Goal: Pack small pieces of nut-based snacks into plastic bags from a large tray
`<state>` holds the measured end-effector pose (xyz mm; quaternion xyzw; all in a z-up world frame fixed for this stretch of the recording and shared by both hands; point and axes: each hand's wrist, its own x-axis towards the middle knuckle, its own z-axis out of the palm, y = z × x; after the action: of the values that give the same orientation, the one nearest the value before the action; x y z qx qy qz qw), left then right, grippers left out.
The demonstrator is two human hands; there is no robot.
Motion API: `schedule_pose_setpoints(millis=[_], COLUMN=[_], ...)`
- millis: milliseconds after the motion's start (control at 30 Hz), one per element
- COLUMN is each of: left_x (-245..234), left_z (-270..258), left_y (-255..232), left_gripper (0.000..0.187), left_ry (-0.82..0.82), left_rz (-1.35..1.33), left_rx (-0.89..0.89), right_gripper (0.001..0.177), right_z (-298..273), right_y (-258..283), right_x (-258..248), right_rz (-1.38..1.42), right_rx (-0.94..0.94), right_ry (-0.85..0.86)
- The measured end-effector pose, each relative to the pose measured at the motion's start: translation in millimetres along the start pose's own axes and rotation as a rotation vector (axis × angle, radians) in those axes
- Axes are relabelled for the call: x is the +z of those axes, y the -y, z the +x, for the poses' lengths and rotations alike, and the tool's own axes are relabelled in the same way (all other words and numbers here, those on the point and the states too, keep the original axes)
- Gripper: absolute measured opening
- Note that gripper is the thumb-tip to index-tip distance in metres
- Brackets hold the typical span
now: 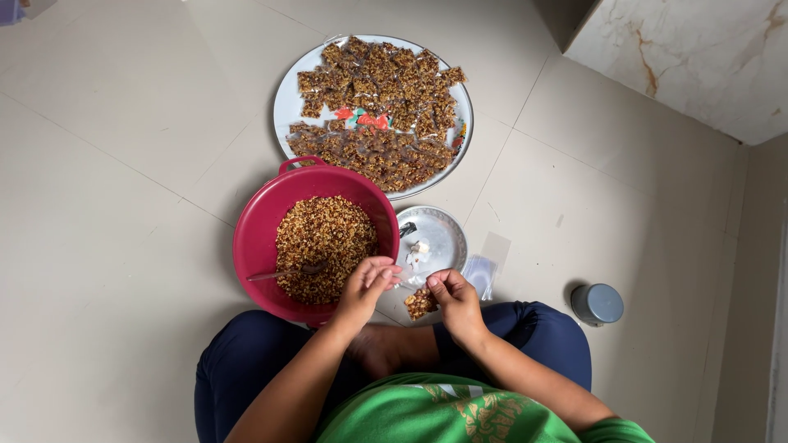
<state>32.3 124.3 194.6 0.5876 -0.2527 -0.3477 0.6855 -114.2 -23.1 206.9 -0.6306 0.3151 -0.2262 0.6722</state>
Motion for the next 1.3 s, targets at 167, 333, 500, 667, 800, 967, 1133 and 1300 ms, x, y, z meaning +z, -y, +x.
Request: schedule_pose_setpoints(millis=[167, 333, 500, 667, 800, 967, 1133, 1300], left_x=[8.6, 7.8, 12.3, 20.6, 26.0, 21.5, 23.4, 22.9], left_z=[0.1, 3.4, 10.0, 2.4, 3.7, 11.2, 8.6, 9.8], left_y=[19.5, 12.6, 49.2, 49.2, 69.2, 62.9, 43.5, 45.3], left_gripper=[0.024, 0.014, 0.026, 0.061, 0.035, 0.030, 0.030, 0.025], left_ry=[0.048, 0.048, 0.089, 0.281, 0.260, 0.148, 0.110, 0.142], left_rz=[0.027, 0.100, 0.000, -0.017, -0.009, -0.103, -0.093, 0.018], left_rx=[0.010, 0.003, -0.042, -0.190, -0.199, -0.166, -0.147, -0.139], right_gripper=[0.016, 0.016, 0.016, 0.017, 0.025, 0.033, 0.025, 0.024], right_z=[2.4, 3.2, 13.7, 20.3, 18.4, 19.5, 31.2, 31.0], right_y=[-13.9, -3.4, -34.5, -22.5, -10.4, -31.3, -55.5, -52.4], right_x=[-4.2, -3.1, -8.3, -15.6, -18.4, -15.6, -20.5, -23.5], right_rz=[-0.053, -0.011, -0.106, -0.037, 0.084, 0.040, -0.093, -0.019], right_rx=[-0.012, -0.036, -0.052, -0.036, 0.078, 0.093, 0.038, 0.054], right_ry=[0.002, 0.047, 0.084, 0.038, 0.034, 0.205, 0.215, 0.253])
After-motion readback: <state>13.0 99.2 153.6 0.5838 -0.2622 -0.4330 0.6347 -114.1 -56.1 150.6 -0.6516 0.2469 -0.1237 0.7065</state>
